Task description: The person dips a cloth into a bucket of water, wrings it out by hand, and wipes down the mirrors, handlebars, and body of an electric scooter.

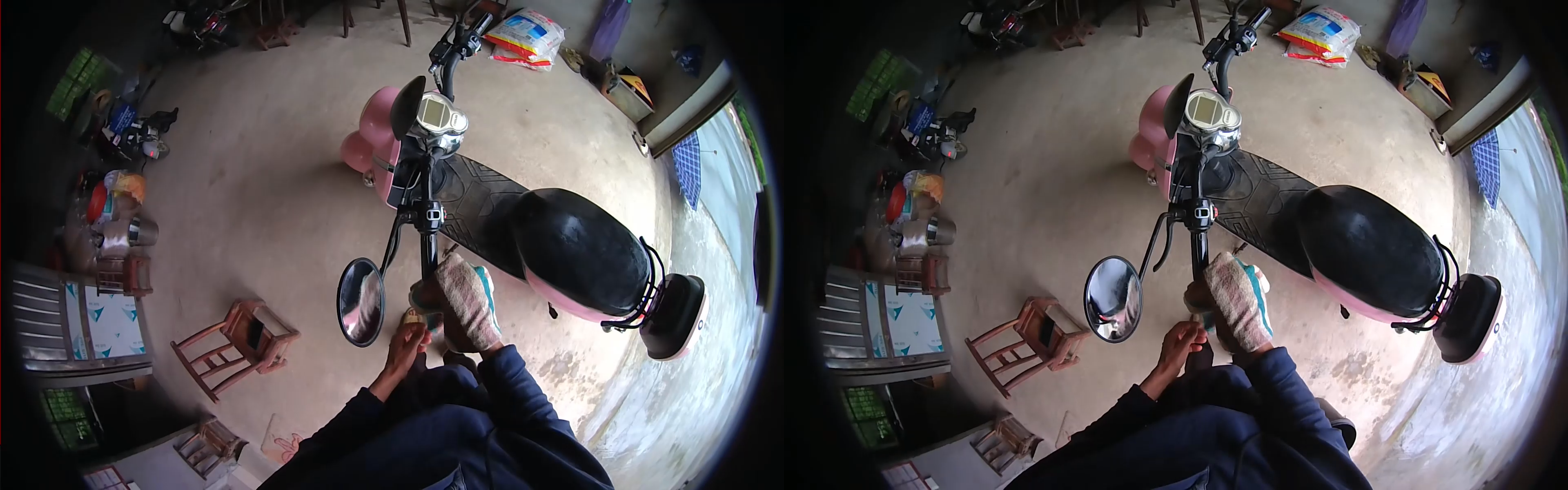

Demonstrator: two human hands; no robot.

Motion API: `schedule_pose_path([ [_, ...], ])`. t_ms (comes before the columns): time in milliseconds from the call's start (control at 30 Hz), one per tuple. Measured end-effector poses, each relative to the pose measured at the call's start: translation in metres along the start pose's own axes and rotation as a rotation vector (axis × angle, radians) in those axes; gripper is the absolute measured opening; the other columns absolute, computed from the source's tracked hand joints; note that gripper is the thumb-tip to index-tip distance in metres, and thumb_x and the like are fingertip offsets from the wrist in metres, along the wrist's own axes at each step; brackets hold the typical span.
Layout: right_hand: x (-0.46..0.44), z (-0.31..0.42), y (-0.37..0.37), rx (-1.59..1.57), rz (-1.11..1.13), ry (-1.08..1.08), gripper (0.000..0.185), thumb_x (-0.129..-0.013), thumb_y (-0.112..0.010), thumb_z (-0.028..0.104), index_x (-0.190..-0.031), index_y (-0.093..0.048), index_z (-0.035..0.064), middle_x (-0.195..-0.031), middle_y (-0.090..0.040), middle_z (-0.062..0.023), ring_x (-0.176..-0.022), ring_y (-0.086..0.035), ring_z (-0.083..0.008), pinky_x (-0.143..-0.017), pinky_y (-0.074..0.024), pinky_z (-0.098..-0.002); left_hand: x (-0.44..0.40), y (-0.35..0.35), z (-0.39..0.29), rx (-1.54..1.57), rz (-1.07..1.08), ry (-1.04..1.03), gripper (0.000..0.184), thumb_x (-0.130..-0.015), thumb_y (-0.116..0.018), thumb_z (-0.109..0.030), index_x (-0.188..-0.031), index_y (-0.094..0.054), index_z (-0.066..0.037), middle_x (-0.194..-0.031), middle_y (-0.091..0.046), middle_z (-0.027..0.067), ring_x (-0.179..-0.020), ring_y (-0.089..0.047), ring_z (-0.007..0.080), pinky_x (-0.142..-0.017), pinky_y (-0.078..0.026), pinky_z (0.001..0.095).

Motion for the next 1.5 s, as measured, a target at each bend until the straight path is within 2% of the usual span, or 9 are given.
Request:
schedule_pose_path([
  [300, -0.036, 0.004, -0.007, 0.070, -0.139, 0.013, 0.031, -0.069, -0.074, 0.024, -0.095, -0.067, 0.0082, -0.094, -0.065, -0.0146, -0.094, -0.063, -0.0372, -0.087, -0.0479, -0.0445, -0.015, -0.021, -0.041, 0.038, 0.088, -0.004, 0.032, -0.101, -0.056, -0.030, -0.120, -0.058, -0.004, -0.107, -0.068, 0.0090, -0.093, -0.067, 0.0168, -0.080, -0.054, 0.0308],
  [400, -0.064, 0.031, -0.019, 0.659, 0.101, 0.098, 0.028, -0.066, -0.072, 0.020, -0.090, -0.066, 0.0081, -0.086, -0.064, -0.0141, -0.089, -0.064, -0.0363, -0.087, -0.0478, -0.0442, -0.020, -0.026, -0.041, 0.008, 0.127, -0.025, 0.030, -0.102, -0.055, -0.029, -0.119, -0.059, -0.005, -0.106, -0.068, 0.0085, -0.093, -0.067, 0.0168, -0.080, -0.054, 0.0302],
  [600, -0.056, 0.032, -0.034, 0.750, 0.215, 0.327, 0.024, -0.071, -0.069, 0.017, -0.092, -0.063, 0.0085, -0.086, -0.062, -0.0124, -0.084, -0.063, -0.0329, -0.077, -0.0470, -0.0408, -0.017, -0.026, -0.036, -0.008, 0.136, 0.017, 0.029, -0.102, -0.055, -0.030, -0.119, -0.059, -0.006, -0.107, -0.068, 0.0074, -0.092, -0.067, 0.0155, -0.079, -0.054, 0.0302],
  [767, -0.004, -0.016, -0.034, 0.004, -0.063, 0.060, 0.030, -0.070, -0.069, 0.018, -0.098, -0.067, 0.0074, -0.098, -0.064, -0.0163, -0.097, -0.062, -0.0362, -0.082, -0.0485, -0.0415, -0.015, -0.022, -0.033, 0.015, 0.125, 0.016, 0.038, -0.099, -0.060, -0.034, -0.121, -0.058, -0.002, -0.103, -0.070, 0.0077, -0.091, -0.068, 0.0143, -0.077, -0.055, 0.0278],
  [967, -0.031, 0.031, -0.024, 0.412, 0.128, 0.304, 0.036, -0.050, -0.073, 0.022, -0.083, -0.067, 0.0121, -0.087, -0.062, -0.0153, -0.082, -0.060, -0.0381, -0.069, -0.0423, -0.0461, -0.009, -0.013, -0.026, 0.019, 0.138, 0.042, 0.039, -0.100, -0.059, -0.037, -0.118, -0.058, -0.003, -0.108, -0.068, 0.0083, -0.094, -0.066, 0.0150, -0.078, -0.054, 0.0285],
  [1200, -0.065, 0.004, -0.031, 0.745, 0.205, 0.158, 0.023, -0.087, -0.066, 0.024, -0.104, -0.064, 0.0081, -0.098, -0.066, -0.0127, -0.090, -0.066, -0.0331, -0.079, -0.0520, -0.0383, -0.004, -0.012, -0.028, 0.042, 0.103, 0.029, 0.035, -0.101, -0.058, -0.034, -0.117, -0.059, -0.003, -0.105, -0.069, 0.0096, -0.091, -0.067, 0.0158, -0.078, -0.054, 0.0291],
  [1333, -0.029, -0.048, -0.042, -1.281, -0.063, -0.232, 0.042, -0.087, -0.074, 0.025, -0.123, -0.060, 0.0066, -0.113, -0.067, -0.0075, -0.106, -0.066, -0.0243, -0.094, -0.0501, -0.0343, -0.005, -0.018, -0.029, 0.035, 0.124, 0.036, 0.035, -0.101, -0.058, -0.033, -0.118, -0.059, -0.003, -0.104, -0.069, 0.0098, -0.091, -0.067, 0.0160, -0.078, -0.054, 0.0291],
  [1400, -0.010, -0.034, -0.027, -0.117, 0.000, -0.193, 0.040, -0.092, -0.063, 0.026, -0.122, -0.054, 0.0014, -0.108, -0.069, -0.0181, -0.094, -0.069, -0.0316, -0.084, -0.0536, -0.0401, -0.005, -0.019, -0.032, 0.023, 0.123, 0.037, 0.034, -0.100, -0.059, -0.031, -0.119, -0.060, -0.003, -0.105, -0.069, 0.0094, -0.090, -0.068, 0.0162, -0.078, -0.055, 0.0289],
  [1500, -0.014, 0.005, -0.019, 0.278, 0.039, -0.115, 0.028, -0.082, -0.068, 0.025, -0.101, -0.059, 0.0071, -0.095, -0.067, -0.0158, -0.086, -0.067, -0.0359, -0.074, -0.0534, -0.0433, -0.009, -0.015, -0.025, 0.027, 0.116, 0.017, 0.032, -0.100, -0.060, -0.029, -0.118, -0.061, -0.003, -0.102, -0.068, 0.0062, -0.090, -0.067, 0.0147, -0.078, -0.055, 0.0285],
])
Point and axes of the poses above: each hand's wrist, its own x-axis away from the middle knuckle, its own y-axis out of the back of the hand, z = x × y, the point moved 7 cm from there along -x, towards the middle knuckle
